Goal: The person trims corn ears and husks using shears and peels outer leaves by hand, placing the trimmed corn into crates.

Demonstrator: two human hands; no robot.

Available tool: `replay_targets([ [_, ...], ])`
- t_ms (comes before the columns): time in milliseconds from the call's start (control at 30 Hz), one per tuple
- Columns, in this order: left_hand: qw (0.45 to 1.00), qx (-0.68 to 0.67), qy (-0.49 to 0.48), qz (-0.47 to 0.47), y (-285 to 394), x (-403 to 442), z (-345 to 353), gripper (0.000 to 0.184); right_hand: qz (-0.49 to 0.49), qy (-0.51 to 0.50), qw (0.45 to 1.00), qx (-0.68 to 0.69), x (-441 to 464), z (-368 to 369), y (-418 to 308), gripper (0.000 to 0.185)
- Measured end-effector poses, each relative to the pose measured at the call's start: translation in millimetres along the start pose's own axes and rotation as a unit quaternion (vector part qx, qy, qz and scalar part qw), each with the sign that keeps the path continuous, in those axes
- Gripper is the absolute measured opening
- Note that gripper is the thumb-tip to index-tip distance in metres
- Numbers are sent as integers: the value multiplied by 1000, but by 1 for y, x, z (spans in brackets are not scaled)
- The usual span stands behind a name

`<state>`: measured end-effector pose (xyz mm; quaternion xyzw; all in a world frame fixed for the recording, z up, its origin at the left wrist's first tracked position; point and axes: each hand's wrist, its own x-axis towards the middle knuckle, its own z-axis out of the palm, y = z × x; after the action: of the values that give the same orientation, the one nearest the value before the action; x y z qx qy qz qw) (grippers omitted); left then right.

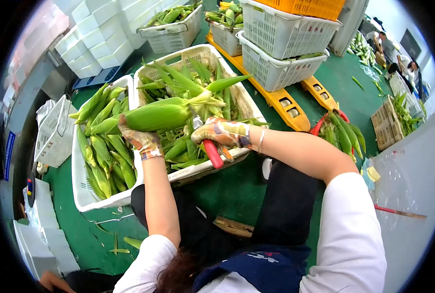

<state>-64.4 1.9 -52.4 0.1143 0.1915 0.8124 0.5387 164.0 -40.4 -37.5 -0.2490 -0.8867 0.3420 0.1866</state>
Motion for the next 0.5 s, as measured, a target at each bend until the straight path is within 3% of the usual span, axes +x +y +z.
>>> replay_targets([
  [67,1000,2,5,-23,5,-5,8,42,219,-34,963,155,4,-6,-28,25],
  [100,999,-7,28,-23,8,-6,11,44,258,-37,961,96,8,3,-11,24],
  [200,996,40,64,42,4,1,11,41,119,54,987,93,5,27,26,19],
  [233,996,44,63,40,1,5,1,41,199,48,971,123,4,25,14,19],
  [300,963,174,27,202,-14,17,-14,38,350,56,928,116,3,20,-7,18],
  [333,976,141,42,159,-9,7,2,36,364,16,931,38,11,23,-5,17],
  [400,992,116,-37,-41,-3,-9,9,62,349,54,871,341,-5,37,20,28],
  [433,983,184,15,6,-6,-21,24,66,312,-16,925,218,-3,40,34,23],
  [467,989,148,26,4,-13,-13,18,57,260,-77,960,73,-1,43,47,18],
  [500,976,191,52,88,-21,-7,14,53,200,-117,971,-60,2,46,57,14],
])
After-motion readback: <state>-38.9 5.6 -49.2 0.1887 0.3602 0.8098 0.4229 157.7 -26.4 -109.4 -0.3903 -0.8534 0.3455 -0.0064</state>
